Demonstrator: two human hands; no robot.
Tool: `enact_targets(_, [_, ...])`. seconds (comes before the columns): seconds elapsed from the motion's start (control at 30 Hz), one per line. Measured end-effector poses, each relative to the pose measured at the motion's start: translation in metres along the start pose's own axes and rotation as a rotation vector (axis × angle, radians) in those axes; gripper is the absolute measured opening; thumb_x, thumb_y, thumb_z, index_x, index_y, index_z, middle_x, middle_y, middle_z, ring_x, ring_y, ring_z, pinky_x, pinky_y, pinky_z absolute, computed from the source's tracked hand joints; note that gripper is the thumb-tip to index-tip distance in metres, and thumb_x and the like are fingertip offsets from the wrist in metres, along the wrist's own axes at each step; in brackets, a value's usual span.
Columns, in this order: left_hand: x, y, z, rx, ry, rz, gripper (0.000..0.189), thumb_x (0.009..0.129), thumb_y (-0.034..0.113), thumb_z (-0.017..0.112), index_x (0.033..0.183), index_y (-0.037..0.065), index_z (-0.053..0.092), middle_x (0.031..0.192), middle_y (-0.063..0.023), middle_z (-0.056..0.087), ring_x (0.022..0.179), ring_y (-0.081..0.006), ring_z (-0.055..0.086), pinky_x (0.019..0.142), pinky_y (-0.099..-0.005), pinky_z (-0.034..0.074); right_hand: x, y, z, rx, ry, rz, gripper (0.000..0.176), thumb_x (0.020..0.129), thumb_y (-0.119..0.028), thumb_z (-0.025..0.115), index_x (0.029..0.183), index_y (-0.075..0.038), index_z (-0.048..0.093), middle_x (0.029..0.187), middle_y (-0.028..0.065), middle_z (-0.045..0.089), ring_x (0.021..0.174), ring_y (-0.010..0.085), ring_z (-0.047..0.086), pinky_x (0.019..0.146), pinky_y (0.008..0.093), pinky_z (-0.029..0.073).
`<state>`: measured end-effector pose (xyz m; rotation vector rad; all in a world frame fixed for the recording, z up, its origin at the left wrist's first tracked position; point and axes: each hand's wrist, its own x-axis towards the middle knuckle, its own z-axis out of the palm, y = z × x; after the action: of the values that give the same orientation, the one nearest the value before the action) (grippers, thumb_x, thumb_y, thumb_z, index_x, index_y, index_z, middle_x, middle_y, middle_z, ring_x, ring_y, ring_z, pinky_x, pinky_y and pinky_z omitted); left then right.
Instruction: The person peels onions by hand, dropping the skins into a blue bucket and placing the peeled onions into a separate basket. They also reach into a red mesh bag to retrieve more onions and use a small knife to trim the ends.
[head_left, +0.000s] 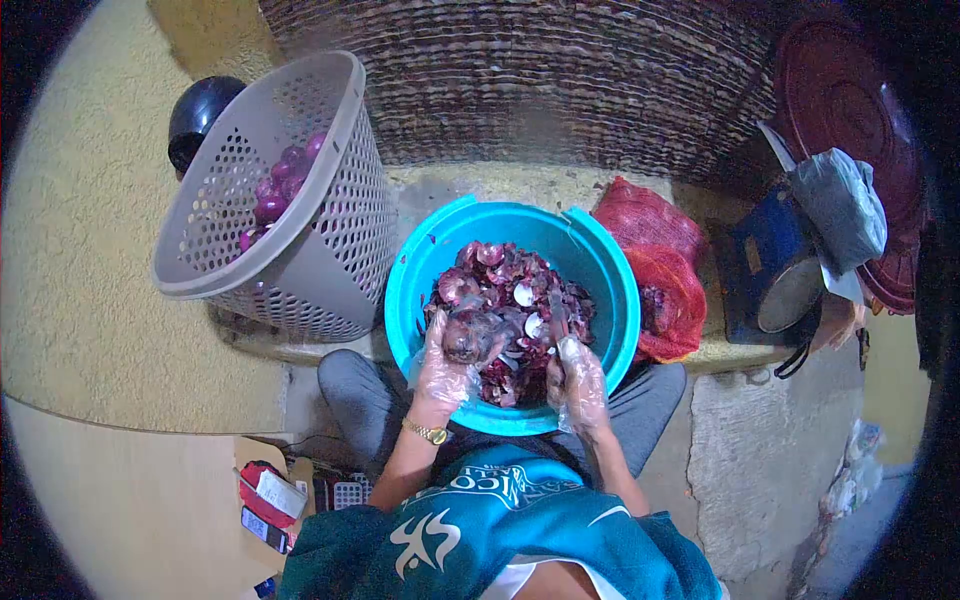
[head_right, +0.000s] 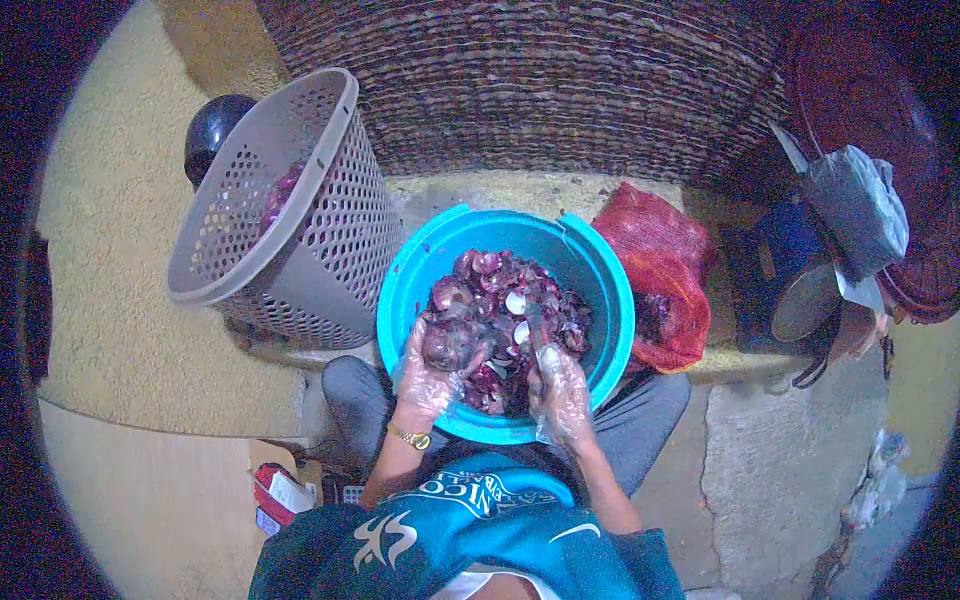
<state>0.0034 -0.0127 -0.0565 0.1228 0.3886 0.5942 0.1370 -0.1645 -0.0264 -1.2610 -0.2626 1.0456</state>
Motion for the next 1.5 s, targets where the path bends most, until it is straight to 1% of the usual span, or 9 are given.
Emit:
enact_targets(0.2, [0.002,0.000,-0.003,0.070,0.018,0.012,0.056,0.096,0.048,0.051,0.136,0.011,0.044,0.132,-0.0164,0.054,0.120,-0.0343,0.055,0.097,-0.0575,0.048,0.002,-0.001,-0.006,0.091,-0.071,0.091,0.036,0.101,-0.045,0.045,0.115,-0.013,0.054,0.066,-0.0060,0.045,0.049,0.0074,0.042,0.043,0.0230,0.032])
enact_targets(0.3, [-0.001,0.000,0.005,0.136,0.048,0.054,0.059,0.095,0.049,0.054,0.137,0.010,0.043,0.132,-0.0161,0.054,0.119,-0.0348,0.055,0.096,-0.0571,0.049,0.004,-0.001,-0.008,-0.025,-0.179,-0.115,0.034,0.098,-0.036,0.055,0.118,-0.007,0.051,0.080,-0.0024,0.049,0.068,0.0092,0.049,0.061,0.0254,0.044])
enact_targets(0.43, [-0.001,0.002,0.003,0.143,0.026,0.024,0.063,0.091,0.050,0.059,0.136,0.009,0.044,0.131,-0.0150,0.055,0.117,-0.0347,0.056,0.094,-0.0568,0.051,0.000,-0.023,0.000,-0.233,-0.261,-0.364,0.029,0.102,-0.026,0.046,0.122,-0.004,0.050,0.089,0.0066,0.055,0.078,0.0139,0.052,0.074,0.0304,0.047])
enact_targets(0.53, [-0.001,-0.001,0.003,0.167,0.041,0.029,0.063,0.090,0.050,0.061,0.134,0.008,0.046,0.127,-0.0139,0.058,0.114,-0.0331,0.059,0.093,-0.0556,0.051,0.003,-0.032,-0.008,-0.586,-0.197,-0.110,0.030,0.099,-0.024,0.051,0.120,-0.003,0.051,0.094,0.0083,0.057,0.080,0.0146,0.054,0.074,0.0302,0.046])
enact_targets(0.67, [-0.005,-0.001,0.011,0.239,0.054,0.029,0.062,0.089,0.051,0.062,0.131,0.006,0.050,0.121,-0.0130,0.061,0.108,-0.0289,0.062,0.095,-0.0493,0.051,0.016,-0.065,0.012,-1.060,-0.260,-0.455,0.047,0.070,-0.044,0.083,0.088,-0.004,0.066,0.063,0.0080,0.058,0.058,0.0179,0.059,0.055,0.0350,0.047])
enact_targets(0.87, [-0.004,0.000,0.015,0.400,0.079,-0.120,0.067,0.087,0.057,0.059,0.128,0.003,0.052,0.119,-0.0109,0.063,0.106,-0.0251,0.062,0.097,-0.0448,0.050,0.057,-0.050,-0.002,-1.419,-0.246,-1.055,0.066,0.063,-0.064,0.077,0.097,-0.008,0.067,0.069,0.0106,0.064,0.065,0.0282,0.065,0.060,0.0421,0.048])
enact_targets(0.9, [-0.010,-0.001,0.027,0.443,0.060,-0.134,0.077,0.087,0.059,0.058,0.136,0.001,0.045,0.131,-0.0130,0.056,0.119,-0.0252,0.055,0.105,-0.0436,0.044,0.042,-0.082,0.015,-1.668,-0.347,-0.650,0.069,0.063,-0.067,0.075,0.099,-0.009,0.066,0.072,0.0096,0.064,0.072,0.0285,0.065,0.068,0.0456,0.047])
enact_targets(1.0, [-0.008,-0.005,0.028,0.365,0.011,-0.211,0.079,0.087,0.060,0.057,0.137,0.001,0.043,0.134,-0.0136,0.053,0.122,-0.0267,0.053,0.105,-0.0442,0.043,0.055,-0.073,0.002,-1.566,-0.340,-1.076,0.071,0.061,-0.071,0.072,0.098,-0.011,0.066,0.069,0.0091,0.062,0.070,0.0290,0.065,0.068,0.0460,0.048])
enact_targets(1.5, [-0.003,-0.010,0.024,0.417,-0.043,-0.105,0.075,0.089,0.060,0.053,0.135,0.002,0.045,0.134,-0.0126,0.053,0.123,-0.0261,0.052,0.107,-0.0447,0.042,0.053,-0.085,0.003,-1.526,-0.458,-0.969,0.069,0.056,-0.069,0.076,0.083,-0.008,0.059,0.062,0.0140,0.059,0.062,0.0353,0.064,0.056,0.0459,0.049])
